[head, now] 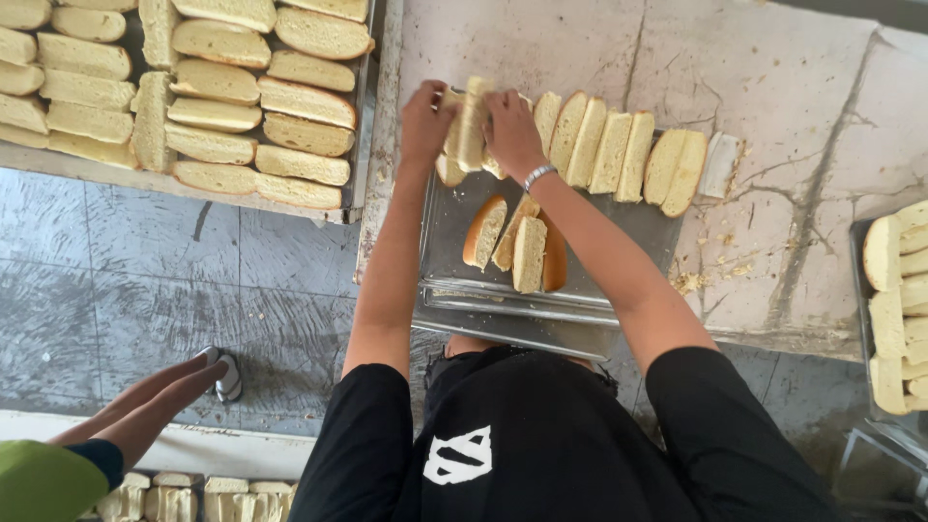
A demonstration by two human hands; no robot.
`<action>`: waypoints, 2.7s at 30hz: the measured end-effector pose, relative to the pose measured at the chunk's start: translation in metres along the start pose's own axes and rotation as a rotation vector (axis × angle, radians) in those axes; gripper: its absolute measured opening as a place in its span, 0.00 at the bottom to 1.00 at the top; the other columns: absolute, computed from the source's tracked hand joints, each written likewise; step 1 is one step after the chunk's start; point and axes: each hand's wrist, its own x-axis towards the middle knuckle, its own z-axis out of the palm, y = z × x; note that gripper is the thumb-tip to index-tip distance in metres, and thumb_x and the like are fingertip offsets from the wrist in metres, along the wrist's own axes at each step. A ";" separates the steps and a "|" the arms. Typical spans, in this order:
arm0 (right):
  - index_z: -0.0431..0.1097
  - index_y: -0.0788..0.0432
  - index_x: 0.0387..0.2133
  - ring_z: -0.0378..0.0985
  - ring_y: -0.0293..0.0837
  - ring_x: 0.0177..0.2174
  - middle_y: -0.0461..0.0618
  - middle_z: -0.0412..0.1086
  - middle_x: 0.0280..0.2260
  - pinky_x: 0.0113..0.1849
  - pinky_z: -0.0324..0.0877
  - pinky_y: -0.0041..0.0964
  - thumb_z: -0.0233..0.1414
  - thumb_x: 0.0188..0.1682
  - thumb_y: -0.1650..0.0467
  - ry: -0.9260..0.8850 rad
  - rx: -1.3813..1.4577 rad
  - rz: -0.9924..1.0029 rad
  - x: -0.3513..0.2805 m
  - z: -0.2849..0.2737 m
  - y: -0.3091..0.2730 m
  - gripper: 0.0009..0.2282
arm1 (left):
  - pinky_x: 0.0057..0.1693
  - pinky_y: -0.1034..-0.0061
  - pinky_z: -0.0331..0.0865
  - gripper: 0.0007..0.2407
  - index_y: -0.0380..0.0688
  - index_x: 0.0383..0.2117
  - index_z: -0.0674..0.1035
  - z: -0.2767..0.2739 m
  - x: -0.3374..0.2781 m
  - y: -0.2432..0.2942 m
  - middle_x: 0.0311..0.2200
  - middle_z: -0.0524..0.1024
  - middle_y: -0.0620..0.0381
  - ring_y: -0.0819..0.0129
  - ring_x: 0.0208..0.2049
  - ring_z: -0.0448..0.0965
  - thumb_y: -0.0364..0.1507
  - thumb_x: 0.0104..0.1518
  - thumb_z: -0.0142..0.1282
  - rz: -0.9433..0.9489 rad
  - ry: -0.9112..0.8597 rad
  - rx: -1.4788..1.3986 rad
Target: The person arranges sliced bread on metal trays, picking up stacks of bread and placing them in rows. They also wipe crumbs from the tray surface and move the trays around the workspace.
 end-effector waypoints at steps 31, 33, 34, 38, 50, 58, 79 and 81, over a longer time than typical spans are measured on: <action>0.31 0.46 0.74 0.35 0.50 0.71 0.50 0.33 0.74 0.66 0.23 0.61 0.18 0.54 0.43 -0.153 -0.431 0.044 -0.054 -0.002 0.013 0.37 | 0.51 0.65 0.74 0.11 0.39 0.44 0.80 0.021 0.020 -0.019 0.41 0.81 0.46 0.52 0.43 0.81 0.26 0.56 0.66 0.025 0.111 0.192; 0.31 0.47 0.74 0.35 0.51 0.72 0.52 0.33 0.74 0.67 0.24 0.60 0.19 0.55 0.43 -0.133 -0.417 0.017 -0.048 0.001 0.018 0.37 | 0.47 0.64 0.74 0.11 0.40 0.42 0.81 0.023 0.012 -0.022 0.39 0.79 0.46 0.53 0.39 0.81 0.25 0.53 0.66 0.008 0.136 0.221; 0.31 0.47 0.74 0.34 0.51 0.72 0.52 0.33 0.74 0.68 0.24 0.58 0.20 0.55 0.44 -0.125 -0.408 0.020 -0.046 0.000 0.023 0.37 | 0.45 0.63 0.73 0.11 0.40 0.41 0.81 0.023 0.017 -0.018 0.38 0.78 0.47 0.54 0.38 0.81 0.25 0.52 0.67 0.008 0.154 0.233; 0.32 0.57 0.74 0.32 0.52 0.72 0.55 0.34 0.75 0.68 0.23 0.61 0.21 0.59 0.45 0.010 -0.411 0.067 -0.065 0.007 0.032 0.38 | 0.41 0.67 0.75 0.11 0.39 0.43 0.80 0.016 0.010 -0.009 0.37 0.76 0.49 0.60 0.34 0.81 0.27 0.56 0.64 0.002 0.114 0.121; 0.43 0.47 0.74 0.35 0.55 0.72 0.59 0.36 0.73 0.67 0.29 0.64 0.32 0.61 0.50 -0.042 -0.235 0.055 -0.091 -0.012 0.008 0.30 | 0.52 0.57 0.70 0.16 0.35 0.53 0.73 0.012 -0.065 0.027 0.45 0.74 0.40 0.45 0.46 0.75 0.32 0.64 0.57 0.329 0.291 0.404; 0.62 0.61 0.57 0.67 0.58 0.50 0.64 0.63 0.50 0.52 0.64 0.50 0.63 0.47 0.61 0.301 0.260 0.560 -0.259 0.033 0.043 0.28 | 0.44 0.58 0.74 0.43 0.46 0.69 0.53 0.073 -0.239 0.096 0.48 0.69 0.43 0.46 0.46 0.76 0.40 0.47 0.69 0.010 -0.438 0.469; 0.68 0.57 0.40 0.68 0.60 0.44 0.60 0.60 0.43 0.45 0.66 0.52 0.66 0.45 0.65 0.490 0.054 0.653 -0.325 -0.078 0.126 0.16 | 0.54 0.59 0.70 0.17 0.40 0.47 0.76 0.199 -0.244 0.127 0.48 0.72 0.40 0.41 0.49 0.75 0.27 0.50 0.63 0.145 -0.550 0.217; 0.67 0.59 0.42 0.67 0.61 0.46 0.60 0.60 0.44 0.47 0.65 0.51 0.65 0.44 0.68 0.514 0.141 0.589 -0.330 -0.072 0.136 0.17 | 0.51 0.58 0.69 0.11 0.43 0.35 0.79 0.213 -0.245 0.127 0.47 0.71 0.41 0.41 0.46 0.74 0.29 0.47 0.68 0.275 -0.514 0.286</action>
